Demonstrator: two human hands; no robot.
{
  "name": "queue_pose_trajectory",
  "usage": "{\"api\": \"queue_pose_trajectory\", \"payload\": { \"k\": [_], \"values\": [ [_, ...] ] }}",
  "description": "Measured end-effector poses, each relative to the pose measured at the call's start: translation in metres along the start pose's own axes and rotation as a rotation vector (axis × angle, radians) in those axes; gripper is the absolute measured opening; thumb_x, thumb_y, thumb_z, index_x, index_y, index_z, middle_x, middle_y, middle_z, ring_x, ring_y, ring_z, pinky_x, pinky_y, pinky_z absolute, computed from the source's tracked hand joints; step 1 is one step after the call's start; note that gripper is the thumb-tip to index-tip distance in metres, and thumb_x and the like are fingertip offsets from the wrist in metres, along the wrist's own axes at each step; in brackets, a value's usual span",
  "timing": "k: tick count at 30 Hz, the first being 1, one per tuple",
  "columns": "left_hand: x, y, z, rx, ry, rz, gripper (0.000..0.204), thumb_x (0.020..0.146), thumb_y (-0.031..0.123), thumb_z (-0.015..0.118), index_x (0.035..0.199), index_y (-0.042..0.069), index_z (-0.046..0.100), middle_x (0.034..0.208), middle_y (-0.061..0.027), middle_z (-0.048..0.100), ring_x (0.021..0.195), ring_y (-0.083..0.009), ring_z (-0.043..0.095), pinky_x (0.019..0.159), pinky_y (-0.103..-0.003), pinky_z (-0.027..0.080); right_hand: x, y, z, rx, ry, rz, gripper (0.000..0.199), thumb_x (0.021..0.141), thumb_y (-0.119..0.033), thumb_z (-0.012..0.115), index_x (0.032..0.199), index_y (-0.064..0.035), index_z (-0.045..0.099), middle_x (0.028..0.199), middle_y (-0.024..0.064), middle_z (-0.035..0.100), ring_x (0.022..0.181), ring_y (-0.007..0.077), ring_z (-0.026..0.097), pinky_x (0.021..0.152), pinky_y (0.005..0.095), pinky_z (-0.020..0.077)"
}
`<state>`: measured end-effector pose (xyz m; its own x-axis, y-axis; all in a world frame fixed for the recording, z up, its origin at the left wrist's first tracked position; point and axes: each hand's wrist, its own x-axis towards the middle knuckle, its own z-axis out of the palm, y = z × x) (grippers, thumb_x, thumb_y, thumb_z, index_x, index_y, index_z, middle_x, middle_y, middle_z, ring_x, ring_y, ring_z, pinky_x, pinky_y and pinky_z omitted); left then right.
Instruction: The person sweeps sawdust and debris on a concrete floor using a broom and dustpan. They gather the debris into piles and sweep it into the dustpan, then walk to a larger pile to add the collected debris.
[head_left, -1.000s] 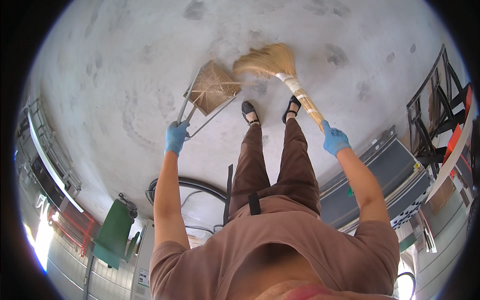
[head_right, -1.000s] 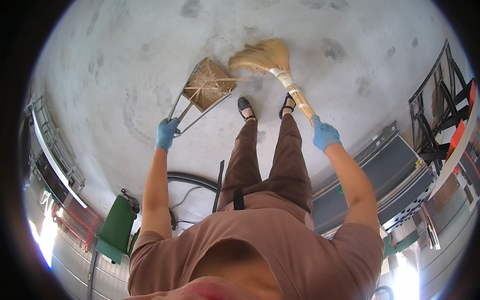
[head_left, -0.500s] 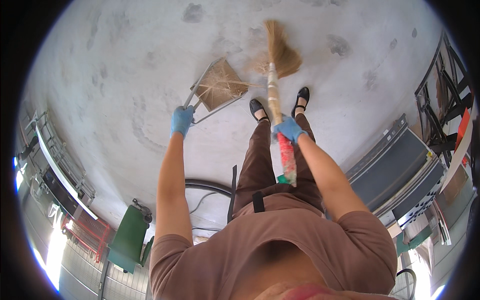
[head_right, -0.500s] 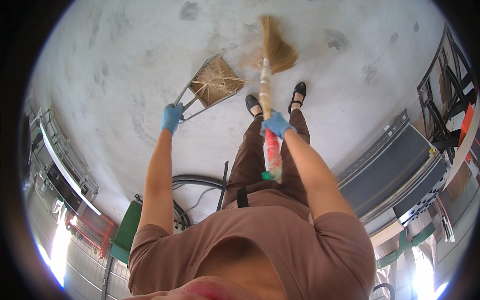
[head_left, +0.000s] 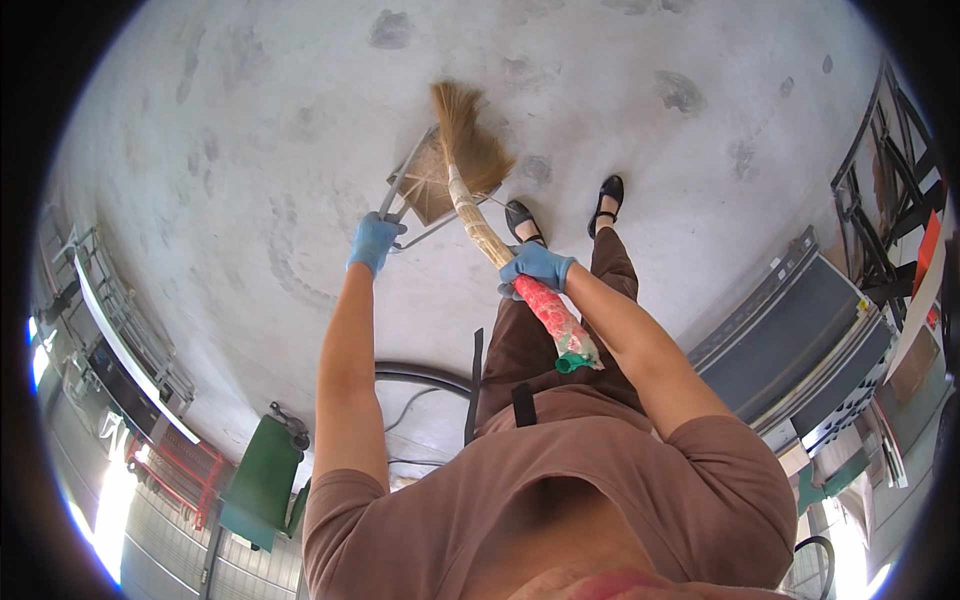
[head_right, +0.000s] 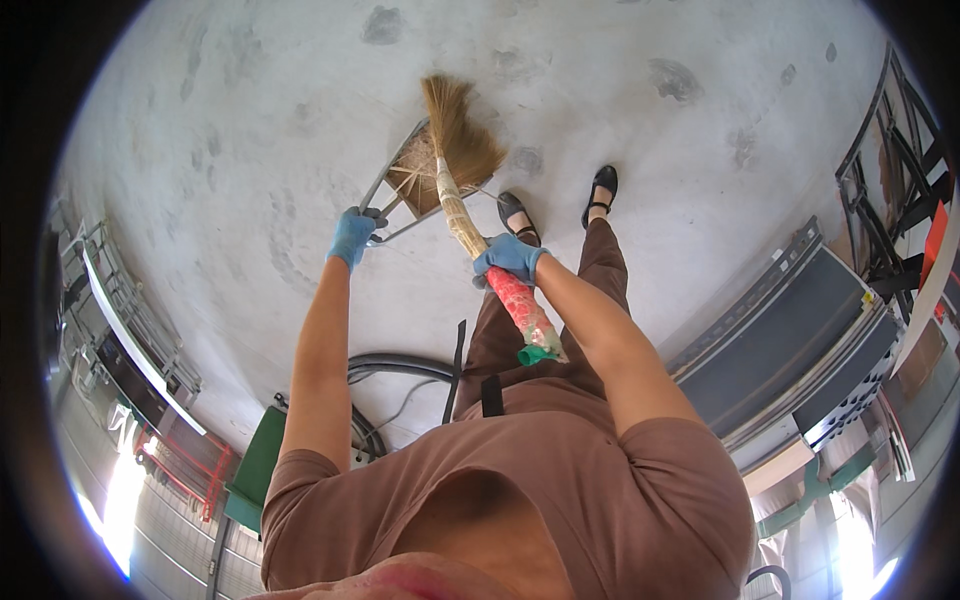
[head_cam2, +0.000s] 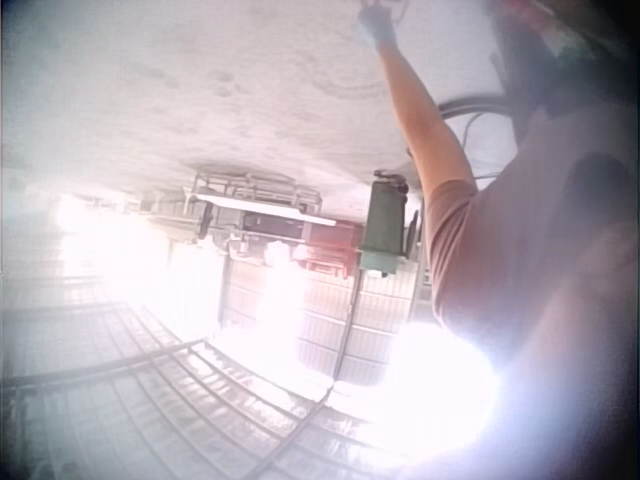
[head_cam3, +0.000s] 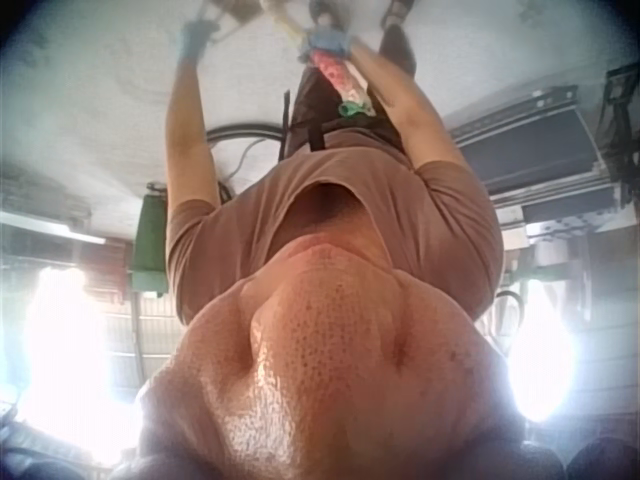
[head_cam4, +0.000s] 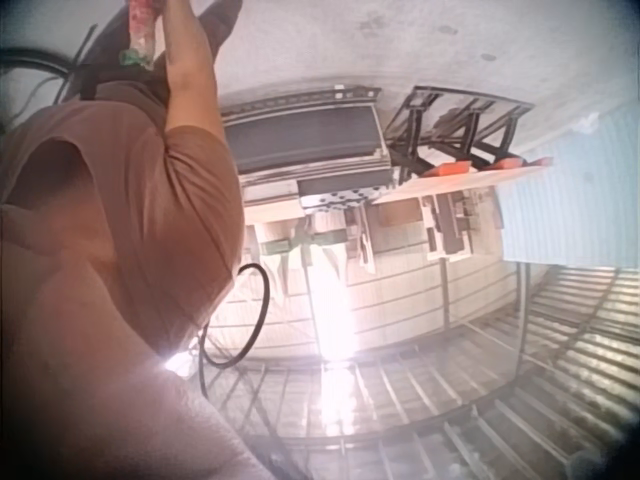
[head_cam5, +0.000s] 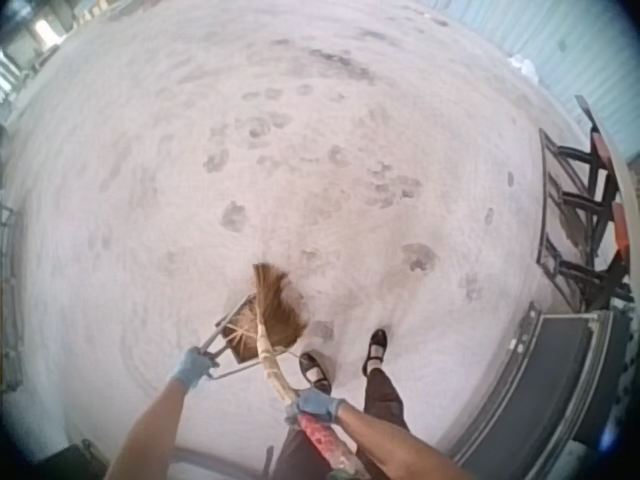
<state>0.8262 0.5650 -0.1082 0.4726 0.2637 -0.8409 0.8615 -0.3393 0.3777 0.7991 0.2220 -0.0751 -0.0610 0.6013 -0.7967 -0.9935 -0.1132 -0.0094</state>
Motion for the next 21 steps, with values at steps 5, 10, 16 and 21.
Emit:
{"api": "queue_pose_trajectory", "payload": {
  "k": [5,10,16,21],
  "values": [
    [-0.024,0.006,0.0,-0.268,-0.058,-0.065,0.033,0.078,-0.003,0.059,0.11,-0.009,0.057,0.095,-0.0209,0.07,0.068,-0.0213,0.065,0.056,-0.03,0.053,-0.017,-0.002,0.01,0.003,-0.04,-0.038,0.029,0.079,-0.001,0.067,0.106,-0.0001,0.055,0.085,0.0133,0.063,0.071,0.0243,0.069,0.058,0.036,0.0592],
    [-0.057,0.015,-0.001,-0.266,-0.056,-0.045,0.038,0.073,-0.002,0.068,0.109,-0.011,0.058,0.088,-0.0195,0.071,0.061,-0.0192,0.062,0.056,-0.028,0.052,-0.037,-0.001,0.022,-0.063,-0.039,-0.06,0.028,0.079,-0.002,0.067,0.104,0.0015,0.055,0.082,0.0147,0.064,0.07,0.0248,0.069,0.057,0.0356,0.0587],
    [-0.115,0.044,-0.024,-0.473,-0.017,-0.018,0.036,0.077,0.003,0.067,0.109,-0.011,0.058,0.09,-0.0177,0.071,0.067,-0.0184,0.066,0.058,-0.028,0.053,-0.098,-0.024,0.033,-0.183,-0.027,-0.111,0.029,0.077,-0.001,0.066,0.103,0.0025,0.054,0.08,0.0174,0.065,0.064,0.0253,0.068,0.056,0.0365,0.0581],
    [-0.158,0.106,-0.013,-0.485,-0.03,0.108,0.035,0.077,0.001,0.062,0.11,-0.013,0.058,0.094,-0.0206,0.07,0.08,-0.0234,0.07,0.063,-0.03,0.056,-0.182,-0.056,0.025,-0.21,-0.004,-0.139,0.03,0.076,0.002,0.066,0.103,0.004,0.051,0.075,0.018,0.064,0.061,0.0267,0.068,0.051,0.038,0.0573]
  ]
}}
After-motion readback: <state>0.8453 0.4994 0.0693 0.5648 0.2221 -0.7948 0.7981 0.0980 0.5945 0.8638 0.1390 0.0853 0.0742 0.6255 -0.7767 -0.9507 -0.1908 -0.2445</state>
